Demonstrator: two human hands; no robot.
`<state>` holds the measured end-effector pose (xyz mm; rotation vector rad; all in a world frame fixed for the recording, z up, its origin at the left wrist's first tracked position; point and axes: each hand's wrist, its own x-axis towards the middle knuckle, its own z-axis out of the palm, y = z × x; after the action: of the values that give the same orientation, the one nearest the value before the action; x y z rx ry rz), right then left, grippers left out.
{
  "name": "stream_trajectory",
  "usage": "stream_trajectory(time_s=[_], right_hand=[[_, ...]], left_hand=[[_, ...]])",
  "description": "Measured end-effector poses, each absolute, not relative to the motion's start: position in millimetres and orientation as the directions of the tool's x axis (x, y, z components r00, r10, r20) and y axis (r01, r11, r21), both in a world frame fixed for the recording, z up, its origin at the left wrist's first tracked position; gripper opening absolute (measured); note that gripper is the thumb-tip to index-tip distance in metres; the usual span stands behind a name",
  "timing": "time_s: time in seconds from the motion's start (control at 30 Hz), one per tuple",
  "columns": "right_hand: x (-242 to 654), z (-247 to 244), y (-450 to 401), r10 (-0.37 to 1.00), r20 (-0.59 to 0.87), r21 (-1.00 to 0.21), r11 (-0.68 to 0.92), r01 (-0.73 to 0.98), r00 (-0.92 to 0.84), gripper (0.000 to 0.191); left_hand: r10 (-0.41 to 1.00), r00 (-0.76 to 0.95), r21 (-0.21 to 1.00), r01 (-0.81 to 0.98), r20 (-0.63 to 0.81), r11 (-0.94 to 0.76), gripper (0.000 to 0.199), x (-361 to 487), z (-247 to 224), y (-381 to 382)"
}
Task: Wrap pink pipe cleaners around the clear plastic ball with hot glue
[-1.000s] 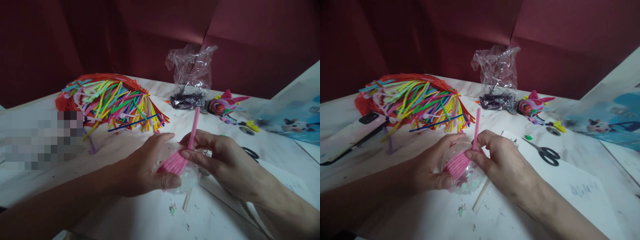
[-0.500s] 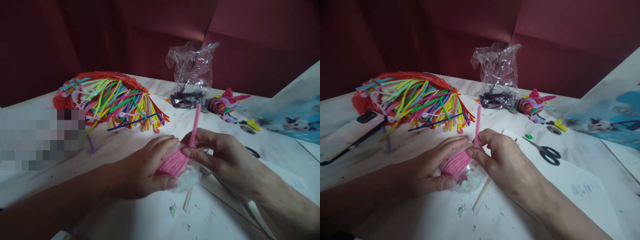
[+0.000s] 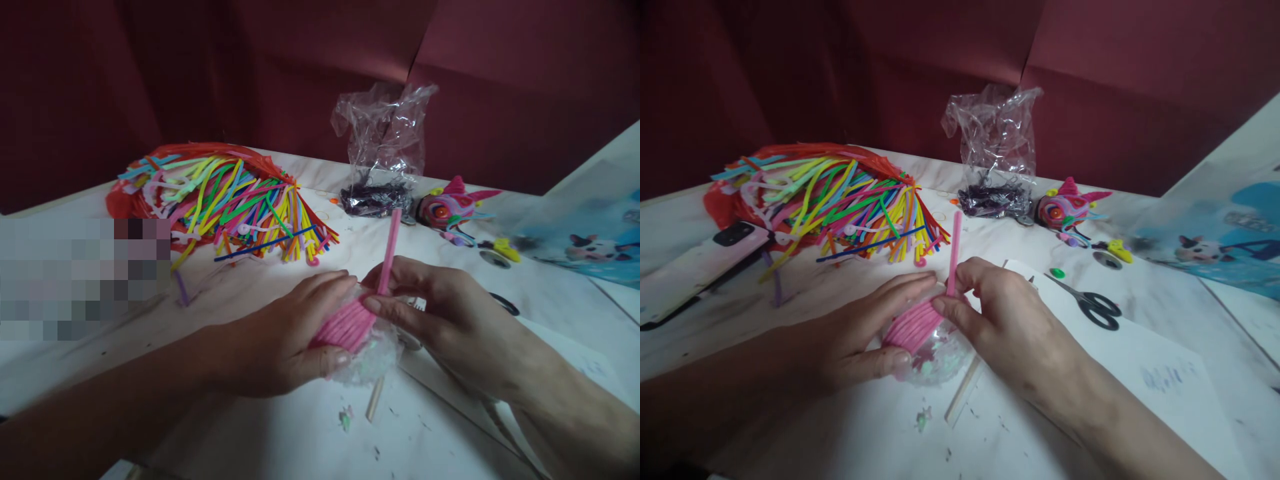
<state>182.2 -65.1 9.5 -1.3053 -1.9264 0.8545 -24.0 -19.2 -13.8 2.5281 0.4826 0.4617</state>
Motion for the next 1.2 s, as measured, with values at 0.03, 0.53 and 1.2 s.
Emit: stream_trajectory(time_s=[0.03, 0.53, 1.2], right_hand=[[182.1, 9.4, -64.8, 0.944, 0.155, -0.803, 0.293, 0.52, -0.293, 0.047], [182.1, 11.0, -67.0, 0.944, 0.142, -0.81, 0.284, 0.513, -0.299, 0.045], [180.8, 12.1, -66.8, 0.944, 0.147, -0.795, 0.291, 0.532, -0.296, 0.046]], left_hand=[[0.425, 0.88, 0.55, 0.253, 0.21, -0.796, 0.063, -24.3, -13.2, -19.4], [0.411, 0.912, 0.575, 0.335, 0.003, -0.746, 0.073, -34.5, -0.8, -19.3], [0.573, 0.793, 0.86, 0.131, 0.207, -0.493, 0.049, -20.4, -18.9, -16.5]])
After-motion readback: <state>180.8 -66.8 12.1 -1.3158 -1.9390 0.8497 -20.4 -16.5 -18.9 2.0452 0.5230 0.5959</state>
